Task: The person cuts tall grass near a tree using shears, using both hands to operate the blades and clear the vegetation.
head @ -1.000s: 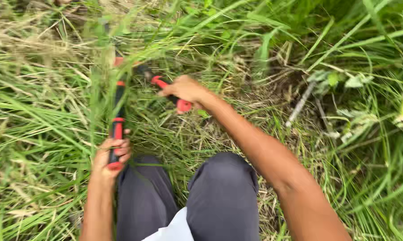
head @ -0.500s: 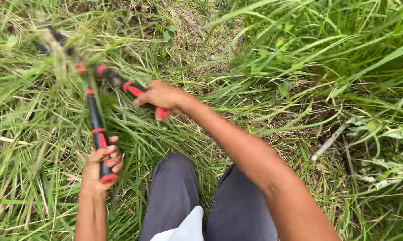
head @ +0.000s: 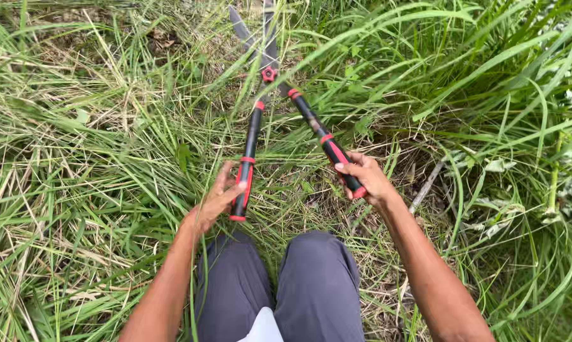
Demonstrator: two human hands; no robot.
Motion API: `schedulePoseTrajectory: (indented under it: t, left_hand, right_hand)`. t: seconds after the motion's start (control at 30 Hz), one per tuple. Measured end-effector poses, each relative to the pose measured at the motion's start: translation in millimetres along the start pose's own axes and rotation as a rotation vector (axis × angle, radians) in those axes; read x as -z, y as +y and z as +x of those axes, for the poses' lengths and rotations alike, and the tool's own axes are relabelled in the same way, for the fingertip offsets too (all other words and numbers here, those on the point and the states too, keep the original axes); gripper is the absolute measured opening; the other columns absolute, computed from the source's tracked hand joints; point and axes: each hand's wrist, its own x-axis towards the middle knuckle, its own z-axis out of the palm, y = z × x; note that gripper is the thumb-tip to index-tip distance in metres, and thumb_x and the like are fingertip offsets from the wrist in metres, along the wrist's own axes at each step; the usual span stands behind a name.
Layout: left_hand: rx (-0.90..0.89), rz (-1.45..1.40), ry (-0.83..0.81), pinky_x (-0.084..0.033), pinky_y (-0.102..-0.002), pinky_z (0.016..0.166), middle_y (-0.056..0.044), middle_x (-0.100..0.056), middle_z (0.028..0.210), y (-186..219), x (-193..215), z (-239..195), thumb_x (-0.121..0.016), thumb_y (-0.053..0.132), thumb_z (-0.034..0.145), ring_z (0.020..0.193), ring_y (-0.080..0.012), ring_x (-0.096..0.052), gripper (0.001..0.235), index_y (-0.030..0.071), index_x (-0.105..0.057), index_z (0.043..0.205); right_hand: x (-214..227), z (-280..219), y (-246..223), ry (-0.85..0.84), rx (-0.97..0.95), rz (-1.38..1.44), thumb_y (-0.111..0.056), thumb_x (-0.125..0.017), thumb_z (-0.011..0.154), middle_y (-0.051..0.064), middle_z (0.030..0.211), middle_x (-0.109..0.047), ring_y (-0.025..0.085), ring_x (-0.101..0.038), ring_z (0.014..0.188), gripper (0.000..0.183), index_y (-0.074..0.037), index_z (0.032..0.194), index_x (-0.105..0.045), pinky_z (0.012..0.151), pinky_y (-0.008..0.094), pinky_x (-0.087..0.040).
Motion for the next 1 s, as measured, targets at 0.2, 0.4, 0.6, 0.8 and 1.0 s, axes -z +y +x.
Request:
schedulePoseTrajectory:
  t: [0.2, 0.4, 0.6, 0.8, 1.0]
  left_hand:
    - [-0.093, 1.283, 0.218, -0.059, -0.046, 0.086, -0.025, -0.060, 0.124, 77.6, 89.3, 2.8, -0.067, 0.034, 0.096, 0.095, -0.0335, -0.072, 0.048, 0.007, -0.055, 0.135]
    - [-0.222, 0.653, -0.083, -0.062, -0.039, 0.070, -0.009, -0.076, 0.087, 123.9, 2.1, 8.8, -0.060, 0.030, 0.095, 0.068, -0.0163, -0.074, 0.035, 0.009, -0.069, 0.122]
    - [-0.205, 1.531, 0.360, -0.051, -0.058, 0.091, -0.028, -0.051, 0.138, 52.9, -54.4, 60.0, -0.074, 0.066, 0.082, 0.115, -0.0388, -0.062, 0.106, -0.003, -0.032, 0.150]
    - [0.091, 0.945, 0.518, -0.041, -0.058, 0.104, -0.034, -0.024, 0.153, -29.4, -11.3, 155.7, -0.091, 0.074, 0.058, 0.127, -0.0507, -0.046, 0.154, -0.009, -0.005, 0.154]
    - [0.054, 0.545, 0.477, -0.048, -0.042, 0.059, -0.015, -0.065, 0.093, -41.7, 58.0, 174.3, -0.064, 0.029, 0.101, 0.073, -0.0256, -0.058, 0.031, 0.006, -0.066, 0.122]
  right_hand:
    - [22.8, -33.4, 20.4, 0.177, 0.047, -0.150, -0.016, -0.081, 0.078, 0.001, 0.073, -0.067, 0.011, -0.054, 0.038, 0.068, 0.003, 0.138, -0.054, 0.032, 0.026, -0.043]
    - [-0.3, -39.9, 34.9, 0.251, -0.116, -0.353, -0.021, -0.082, 0.077, 0.004, 0.058, -0.062, 0.012, -0.051, 0.033, 0.072, -0.002, 0.141, -0.054, 0.030, 0.026, -0.038]
    - [-33.9, -49.4, 7.1, 0.236, -0.198, -0.564, -0.023, -0.082, 0.077, 0.005, 0.058, -0.062, 0.013, -0.051, 0.033, 0.075, -0.002, 0.143, -0.052, 0.032, 0.028, -0.040]
    - [-74.4, -41.0, -26.1, 0.151, -0.209, -0.758, -0.028, -0.079, 0.078, 0.006, 0.066, -0.062, 0.014, -0.054, 0.040, 0.083, -0.005, 0.149, -0.042, 0.037, 0.033, -0.047]
    - [-104.0, -27.1, -53.4, 0.048, -0.189, -0.946, -0.036, -0.073, 0.080, 0.013, 0.069, -0.070, 0.019, -0.061, 0.041, 0.082, -0.009, 0.150, -0.041, 0.055, 0.038, -0.056]
